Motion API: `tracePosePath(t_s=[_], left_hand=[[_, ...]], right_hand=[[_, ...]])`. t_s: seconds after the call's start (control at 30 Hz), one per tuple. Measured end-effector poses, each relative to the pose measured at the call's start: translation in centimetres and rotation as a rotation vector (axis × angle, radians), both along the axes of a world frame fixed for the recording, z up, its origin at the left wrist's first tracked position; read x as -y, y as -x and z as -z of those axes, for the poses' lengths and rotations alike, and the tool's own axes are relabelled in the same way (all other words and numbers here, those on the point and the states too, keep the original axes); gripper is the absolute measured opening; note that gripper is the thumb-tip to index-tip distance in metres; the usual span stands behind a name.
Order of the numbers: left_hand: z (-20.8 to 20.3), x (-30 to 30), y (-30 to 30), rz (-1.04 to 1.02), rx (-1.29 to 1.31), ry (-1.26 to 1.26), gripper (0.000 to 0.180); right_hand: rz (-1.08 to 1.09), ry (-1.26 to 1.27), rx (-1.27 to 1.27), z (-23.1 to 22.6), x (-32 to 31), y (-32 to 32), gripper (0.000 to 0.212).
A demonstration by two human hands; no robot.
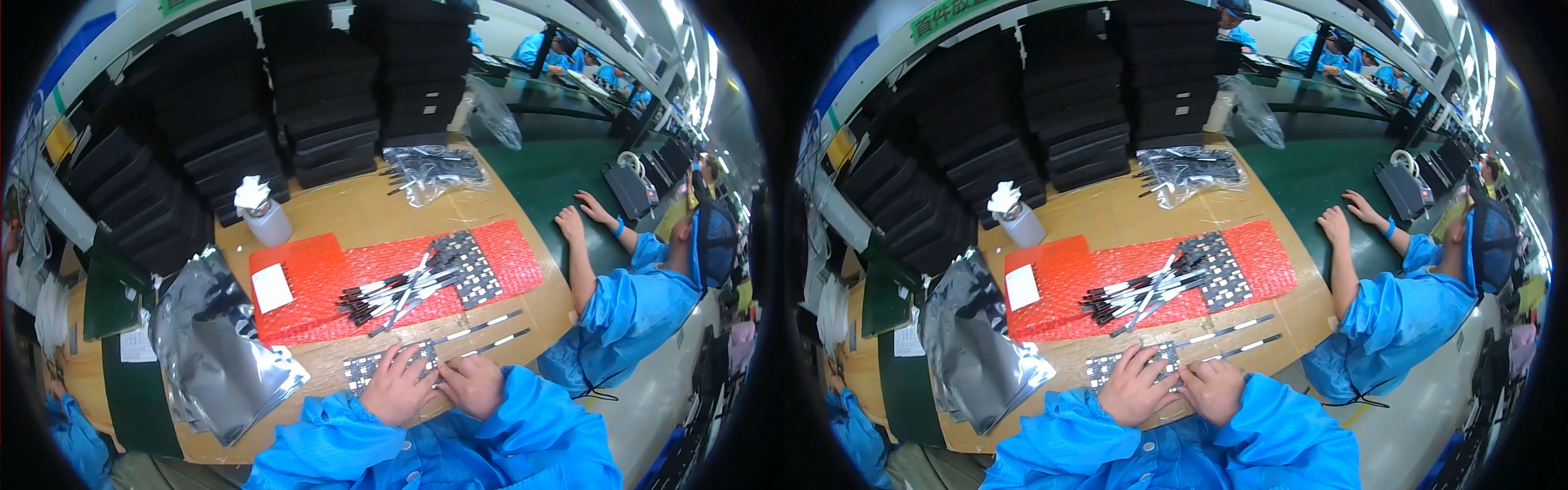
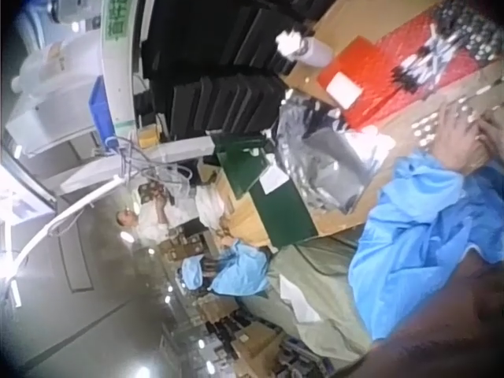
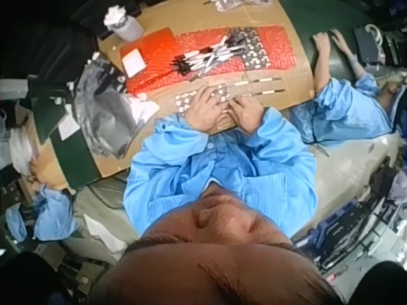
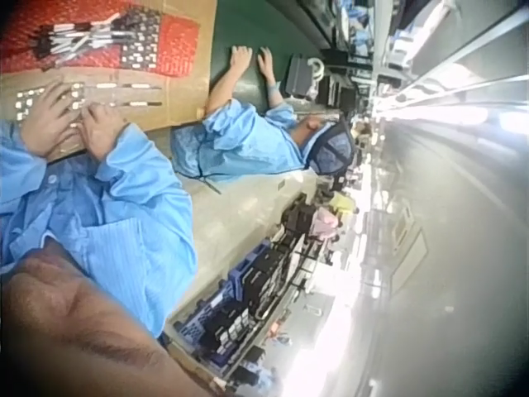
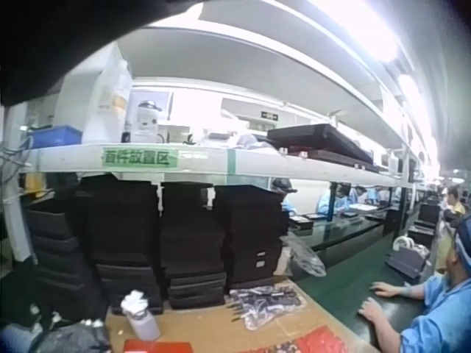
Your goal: The person assembles electronic components by hand, connecting ribbon cables to a circuit board array.
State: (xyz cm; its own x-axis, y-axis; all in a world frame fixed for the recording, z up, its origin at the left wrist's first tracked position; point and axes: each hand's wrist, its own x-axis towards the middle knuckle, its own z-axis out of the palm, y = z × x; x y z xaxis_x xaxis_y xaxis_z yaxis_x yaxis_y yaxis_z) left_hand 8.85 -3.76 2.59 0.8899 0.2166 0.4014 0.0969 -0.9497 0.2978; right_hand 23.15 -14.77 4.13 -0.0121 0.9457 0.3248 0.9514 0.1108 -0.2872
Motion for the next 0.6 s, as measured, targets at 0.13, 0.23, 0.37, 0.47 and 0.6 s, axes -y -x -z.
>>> tracePosePath(t_s=[0.13,0.23,0.37,0.47,0.6], left_hand=[[-0.2,-0.1,0.3,0.003,0.049,0.07,0.038],[-0.6,0.0,0.5,0.003,0.065,0.095,0.038],[-0.5,-0.1,0.6,-0.001,0.094,0.097,0.037],[0.2,0.0,0.8,0.01,0.101,0.085,0.035],[-0.3,-0.2,0.5,0.002,0.097,0.079,0.033]], right_hand=[[-0.041,0.036,0.092,-0.6,-0.7,0.0,0.029],[-0.039,0.074,0.14,-0.4,-0.7,0.3,0.027],[-0.032,0.11,0.182,-0.3,-0.6,0.3,0.026],[-0.02,0.146,-0.078,-1.0,-0.5,-0.1,0.024],[0.111,0.106,-0.1,-3.3,-3.3,-1.2,0.021]])
